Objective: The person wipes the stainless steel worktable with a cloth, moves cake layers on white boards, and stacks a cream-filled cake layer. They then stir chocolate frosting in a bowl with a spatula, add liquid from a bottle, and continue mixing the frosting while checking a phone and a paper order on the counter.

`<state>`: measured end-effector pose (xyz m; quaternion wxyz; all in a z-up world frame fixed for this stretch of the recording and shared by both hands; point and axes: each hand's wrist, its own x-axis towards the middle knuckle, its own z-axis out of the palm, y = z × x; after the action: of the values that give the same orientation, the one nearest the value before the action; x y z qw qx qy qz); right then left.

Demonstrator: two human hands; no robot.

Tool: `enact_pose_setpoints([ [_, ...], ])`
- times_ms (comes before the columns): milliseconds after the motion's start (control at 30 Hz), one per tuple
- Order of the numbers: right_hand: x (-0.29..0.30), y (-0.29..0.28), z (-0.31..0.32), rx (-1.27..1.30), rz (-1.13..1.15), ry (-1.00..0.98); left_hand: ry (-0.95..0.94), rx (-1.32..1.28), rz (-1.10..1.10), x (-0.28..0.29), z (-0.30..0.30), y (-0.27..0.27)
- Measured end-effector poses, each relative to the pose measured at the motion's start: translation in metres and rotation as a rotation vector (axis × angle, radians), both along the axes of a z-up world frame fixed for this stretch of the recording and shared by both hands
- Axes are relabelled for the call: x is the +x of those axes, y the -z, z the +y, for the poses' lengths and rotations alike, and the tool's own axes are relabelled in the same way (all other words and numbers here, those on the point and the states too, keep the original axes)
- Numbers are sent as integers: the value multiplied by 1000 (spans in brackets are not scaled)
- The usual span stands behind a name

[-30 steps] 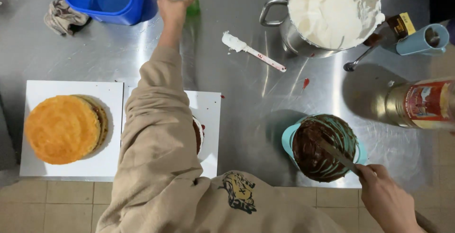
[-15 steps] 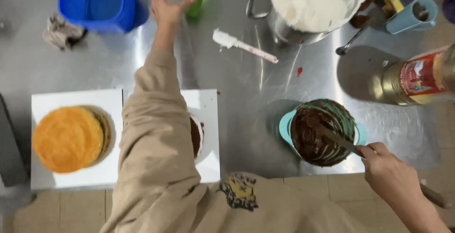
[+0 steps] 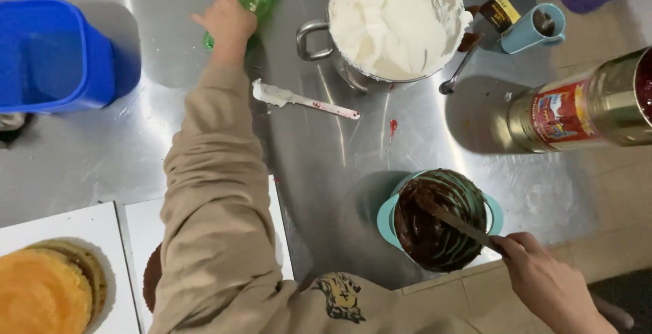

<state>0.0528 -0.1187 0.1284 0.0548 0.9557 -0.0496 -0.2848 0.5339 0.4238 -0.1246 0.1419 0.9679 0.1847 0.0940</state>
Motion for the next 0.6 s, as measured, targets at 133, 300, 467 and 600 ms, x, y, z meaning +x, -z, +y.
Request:
enact_pose_setpoints([
  [133, -1, 2, -6, 9, -5, -40, 107, -76, 121, -61, 12, -70],
  [300, -2, 15, -21, 3, -76, -97, 98, -332, 123, -107, 34, -82],
  [467, -9, 20, -26, 152, -195, -139, 103, -197, 132, -171, 49, -72],
  [600, -8, 31, -36, 136, -241, -165, 88, -60, 58, -184, 76, -22],
])
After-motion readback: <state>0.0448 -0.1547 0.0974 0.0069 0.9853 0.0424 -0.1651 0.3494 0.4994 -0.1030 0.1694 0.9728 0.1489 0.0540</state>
